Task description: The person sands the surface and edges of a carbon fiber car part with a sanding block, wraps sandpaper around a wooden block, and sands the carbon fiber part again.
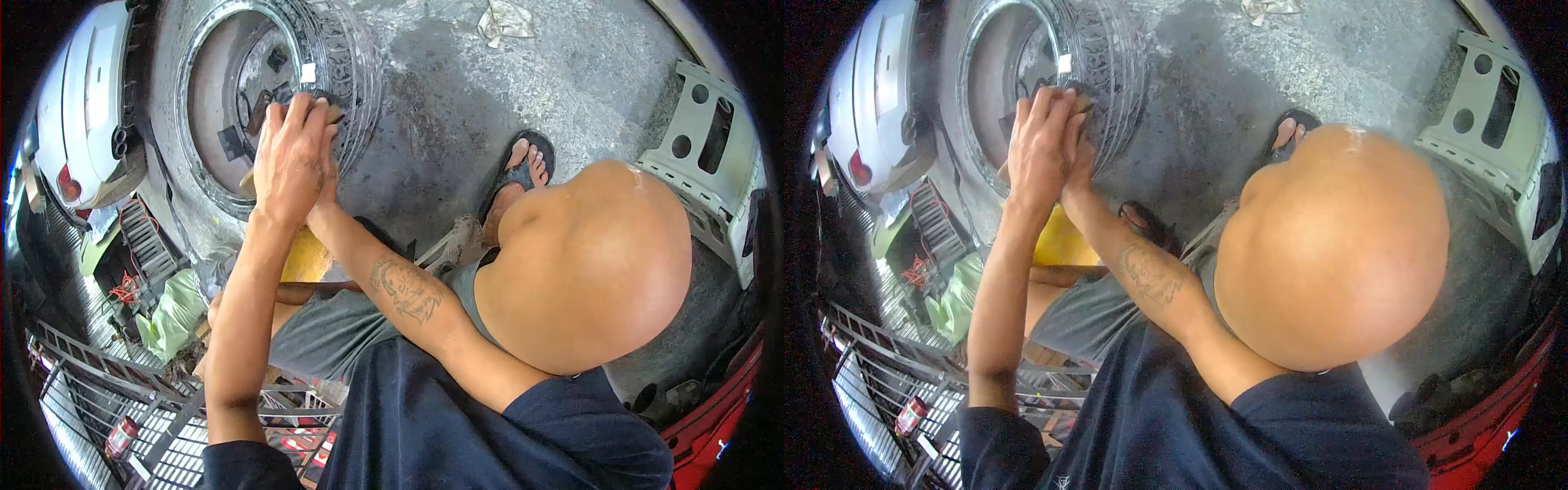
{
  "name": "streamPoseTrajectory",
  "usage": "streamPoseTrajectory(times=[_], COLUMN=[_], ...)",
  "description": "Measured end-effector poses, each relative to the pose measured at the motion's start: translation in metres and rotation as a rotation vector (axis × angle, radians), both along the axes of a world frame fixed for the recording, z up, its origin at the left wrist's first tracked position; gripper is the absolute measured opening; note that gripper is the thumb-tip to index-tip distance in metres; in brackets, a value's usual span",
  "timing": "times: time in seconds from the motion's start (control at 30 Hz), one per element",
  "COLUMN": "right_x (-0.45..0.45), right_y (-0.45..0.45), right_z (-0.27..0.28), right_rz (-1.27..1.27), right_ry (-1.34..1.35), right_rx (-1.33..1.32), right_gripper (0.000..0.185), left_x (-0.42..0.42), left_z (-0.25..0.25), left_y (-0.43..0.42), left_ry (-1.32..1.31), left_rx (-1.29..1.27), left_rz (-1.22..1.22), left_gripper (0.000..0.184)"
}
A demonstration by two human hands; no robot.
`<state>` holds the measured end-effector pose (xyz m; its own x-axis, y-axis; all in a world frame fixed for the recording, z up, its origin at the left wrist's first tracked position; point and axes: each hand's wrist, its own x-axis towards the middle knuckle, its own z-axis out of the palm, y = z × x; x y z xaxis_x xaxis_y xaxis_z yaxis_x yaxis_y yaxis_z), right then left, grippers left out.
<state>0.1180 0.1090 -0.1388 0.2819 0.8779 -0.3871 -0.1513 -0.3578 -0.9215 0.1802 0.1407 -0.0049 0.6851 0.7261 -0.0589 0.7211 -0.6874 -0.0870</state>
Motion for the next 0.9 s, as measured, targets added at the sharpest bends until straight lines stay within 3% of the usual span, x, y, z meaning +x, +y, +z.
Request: streamPoseTrajectory(times=[0.03,0.13,0.17,0.27,0.73,0.83,0.87,0.9], right_x=[0.003,-0.015,-0.019,-0.028,-0.014,-0.036,-0.107,-0.093], right_y=[-0.003,-0.002,0.002,0.003,0.001,0.008,0.019,0.014], right_z=[0.005,-0.010,-0.011,-0.018,-0.024,-0.033,-0.073,-0.061], right_rz=[0.002,-0.682,-0.686,0.053,0.343,-0.604,-0.607,-0.599], right_ry=[0.005,1.903,1.911,-0.421,-0.641,1.701,0.807,0.811], right_rx=[-0.001,-0.058,-0.049,0.028,0.022,-0.066,0.442,0.433], right_gripper=[0.050,0.046,0.046,0.040,0.057,0.057,0.062,0.062], left_x=[0.000,-0.020,-0.017,-0.004,-0.006,-0.026,-0.018,-0.012], left_z=[-0.002,0.017,0.019,0.010,0.008,0.016,0.010,0.006], left_y=[-0.001,-0.032,-0.028,-0.011,-0.015,-0.025,-0.015,-0.008], left_ry=[-0.012,0.019,0.026,0.004,-0.101,-0.046,-0.059,-0.065], left_rx=[0.019,-0.002,0.001,0.001,0.053,0.014,0.021,0.025], left_rz=[-0.007,0.039,0.029,0.017,0.063,0.086,0.049,0.023], left_gripper=[0.035,0.034,0.034,0.035,0.034,0.035,0.034,0.033])
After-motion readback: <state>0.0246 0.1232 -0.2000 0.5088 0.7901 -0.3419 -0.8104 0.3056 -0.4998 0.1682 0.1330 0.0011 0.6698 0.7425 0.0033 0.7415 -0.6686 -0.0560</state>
